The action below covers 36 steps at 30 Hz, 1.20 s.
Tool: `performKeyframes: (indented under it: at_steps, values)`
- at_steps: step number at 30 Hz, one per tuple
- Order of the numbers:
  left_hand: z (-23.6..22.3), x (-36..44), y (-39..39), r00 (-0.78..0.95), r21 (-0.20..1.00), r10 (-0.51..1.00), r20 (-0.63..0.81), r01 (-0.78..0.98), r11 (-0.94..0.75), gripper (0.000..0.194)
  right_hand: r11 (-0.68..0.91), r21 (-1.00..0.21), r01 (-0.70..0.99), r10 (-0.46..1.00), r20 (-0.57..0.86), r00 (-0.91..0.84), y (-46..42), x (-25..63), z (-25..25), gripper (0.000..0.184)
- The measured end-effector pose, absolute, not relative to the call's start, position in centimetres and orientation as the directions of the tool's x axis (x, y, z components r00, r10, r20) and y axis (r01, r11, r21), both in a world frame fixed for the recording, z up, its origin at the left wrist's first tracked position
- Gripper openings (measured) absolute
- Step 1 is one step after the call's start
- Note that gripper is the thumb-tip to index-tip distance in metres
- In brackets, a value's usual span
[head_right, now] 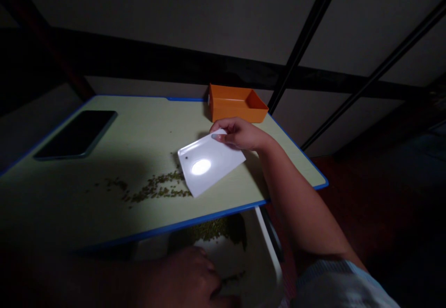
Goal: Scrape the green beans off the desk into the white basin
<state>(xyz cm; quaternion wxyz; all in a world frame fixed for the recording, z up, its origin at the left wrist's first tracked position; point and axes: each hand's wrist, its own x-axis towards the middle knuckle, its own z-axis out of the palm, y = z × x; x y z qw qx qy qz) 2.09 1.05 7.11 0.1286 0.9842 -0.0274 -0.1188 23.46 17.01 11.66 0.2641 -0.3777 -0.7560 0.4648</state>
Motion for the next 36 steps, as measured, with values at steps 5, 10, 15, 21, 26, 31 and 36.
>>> performKeyframes:
  at_steps: [5,10,15,21,26,31,36]
  values:
    - [5.7,1.4,0.9,0.992,0.314,-0.030,-0.124,0.011,-0.949,0.019,0.278,-0.894,0.353,0.796,0.008,-0.606,17.0,23.5,11.7,0.028]
    - [5.2,1.2,0.8,0.999,0.347,0.002,-0.047,0.019,-0.938,0.016,0.292,-0.881,0.373,0.809,0.020,-0.588,17.0,23.6,11.7,0.027]
    - [5.5,1.4,0.8,0.997,0.268,-0.033,-0.072,-0.013,-0.963,0.016,0.299,-0.874,0.383,0.832,0.043,-0.553,17.3,23.8,11.7,0.027]
    - [4.5,1.0,0.8,1.000,0.382,0.022,-0.016,0.027,-0.924,0.014,0.315,-0.856,0.410,0.850,0.062,-0.524,17.5,23.9,11.6,0.025]
    - [5.6,1.5,1.0,0.995,0.311,-0.056,-0.082,-0.028,-0.950,0.021,0.306,-0.848,0.433,0.866,0.059,-0.497,17.4,23.8,11.4,0.025]
    - [7.1,2.0,1.3,0.973,0.252,-0.090,-0.213,-0.034,-0.967,0.020,0.319,-0.844,0.432,0.877,0.090,-0.472,17.5,23.8,11.4,0.025]
    - [8.1,2.3,1.3,0.951,0.221,-0.087,-0.297,-0.021,-0.975,0.024,0.324,-0.844,0.427,0.879,0.101,-0.467,17.4,23.8,11.3,0.025]
